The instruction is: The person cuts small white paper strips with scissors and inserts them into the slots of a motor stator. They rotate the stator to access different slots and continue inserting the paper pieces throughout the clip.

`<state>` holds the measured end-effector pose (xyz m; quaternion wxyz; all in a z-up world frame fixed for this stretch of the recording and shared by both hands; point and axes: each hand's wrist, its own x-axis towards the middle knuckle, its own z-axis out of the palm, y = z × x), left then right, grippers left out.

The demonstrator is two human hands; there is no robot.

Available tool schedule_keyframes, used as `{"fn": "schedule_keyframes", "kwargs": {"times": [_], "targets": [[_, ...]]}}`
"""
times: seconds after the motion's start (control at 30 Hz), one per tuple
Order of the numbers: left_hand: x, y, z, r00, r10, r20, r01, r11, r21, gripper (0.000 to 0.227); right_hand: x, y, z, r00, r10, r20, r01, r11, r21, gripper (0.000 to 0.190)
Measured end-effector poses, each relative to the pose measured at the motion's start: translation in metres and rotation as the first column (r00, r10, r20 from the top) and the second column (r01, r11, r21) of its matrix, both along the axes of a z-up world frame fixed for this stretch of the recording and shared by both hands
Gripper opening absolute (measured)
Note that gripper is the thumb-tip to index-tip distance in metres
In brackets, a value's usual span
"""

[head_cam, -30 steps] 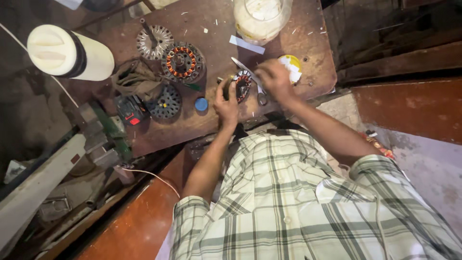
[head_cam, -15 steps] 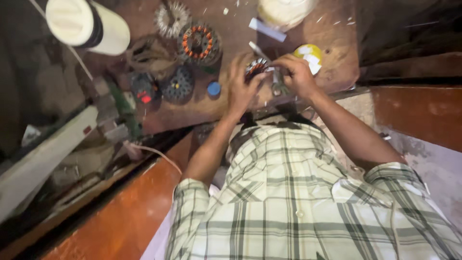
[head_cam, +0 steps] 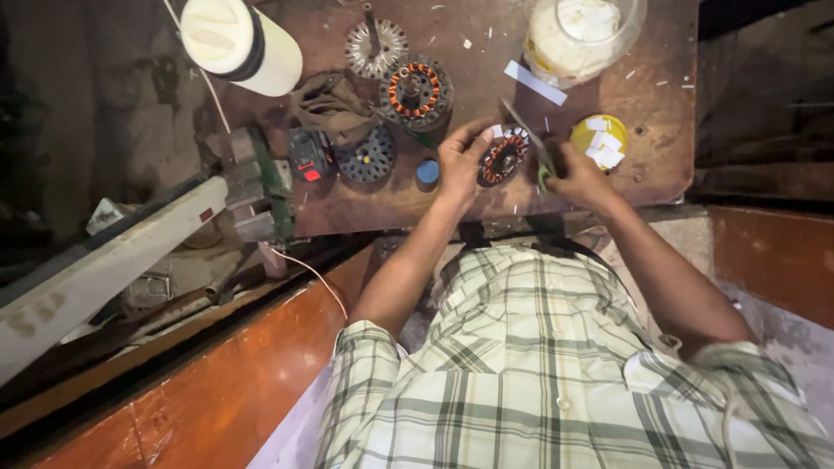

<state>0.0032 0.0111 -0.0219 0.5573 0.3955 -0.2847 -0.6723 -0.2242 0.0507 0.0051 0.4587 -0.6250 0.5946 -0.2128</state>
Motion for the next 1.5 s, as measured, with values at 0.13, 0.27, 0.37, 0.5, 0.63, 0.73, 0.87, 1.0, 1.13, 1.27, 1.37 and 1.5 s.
{"fn": "schedule_keyframes", "kwargs": {"times": [0.13, 0.27, 0.37, 0.5, 0.63, 0.73, 0.87, 1.0, 1.13, 1.27, 1.37, 1.5], "targets": [[0.0, 0.006, -0.013, 0.999, 0.016, -0.03, -0.014, 0.998, 0.056, 0.024, 0.011, 0.034, 0.03, 0.964, -0.12, 0.238, 0.117, 0.993, 0.03, 0.089], [-0.002, 0.003, -0.018, 0.999, -0.009, -0.046, 0.011, 0.999, 0.039, 0.024, 0.029, 0.038, 0.041, 0.969, 0.064, 0.237, -0.045, 0.995, -0.087, 0.101], [-0.001, -0.004, -0.017, 0.996, -0.024, -0.082, 0.029, 0.998, 0.061, 0.022, 0.033, 0.028, 0.039, 0.975, 0.127, 0.181, -0.091, 0.976, -0.197, 0.103], [0.001, 0.0, -0.018, 0.998, -0.053, -0.039, 0.054, 0.998, 0.024, 0.022, 0.031, 0.027, 0.031, 0.969, 0.154, 0.195, -0.109, 0.969, -0.222, 0.102], [0.0, 0.0, -0.016, 0.995, -0.052, -0.085, 0.053, 0.999, 0.006, 0.023, 0.031, 0.028, 0.031, 0.971, 0.189, 0.144, -0.142, 0.948, -0.284, 0.102], [0.001, 0.0, -0.009, 0.996, -0.07, -0.059, 0.072, 0.997, 0.017, 0.02, 0.03, 0.03, 0.036, 0.971, 0.152, 0.186, -0.117, 0.976, -0.186, 0.098], [0.004, 0.004, 0.008, 0.992, -0.118, 0.038, 0.117, 0.993, 0.023, 0.021, 0.028, 0.034, 0.045, 0.999, 0.001, 0.034, -0.005, 0.994, 0.113, 0.088], [0.006, 0.001, 0.031, 0.992, -0.125, -0.006, 0.125, 0.992, 0.033, 0.024, 0.034, 0.028, 0.058, 0.865, 0.068, -0.497, -0.161, 0.976, -0.147, 0.069], [0.011, 0.002, 0.037, 0.966, -0.222, 0.132, 0.225, 0.974, -0.01, 0.023, 0.053, 0.029, 0.067, 0.963, -0.069, -0.26, -0.114, 0.77, -0.628, 0.051], [0.017, -0.001, 0.033, 0.949, -0.276, 0.155, 0.285, 0.957, -0.042, 0.025, 0.066, 0.012, 0.074, 1.0, 0.018, -0.024, -0.03, 0.704, -0.71, 0.035], [0.021, -0.005, 0.026, 0.951, -0.299, 0.082, 0.303, 0.952, -0.044, 0.025, 0.066, 0.005, 0.077, 0.998, 0.002, 0.056, 0.027, 0.855, -0.517, 0.025], [0.026, -0.003, 0.005, 0.944, -0.276, 0.181, 0.311, 0.927, -0.209, 0.022, 0.067, -0.004, 0.067, 0.997, -0.019, 0.072, 0.06, 0.777, -0.627, 0.016]]}}
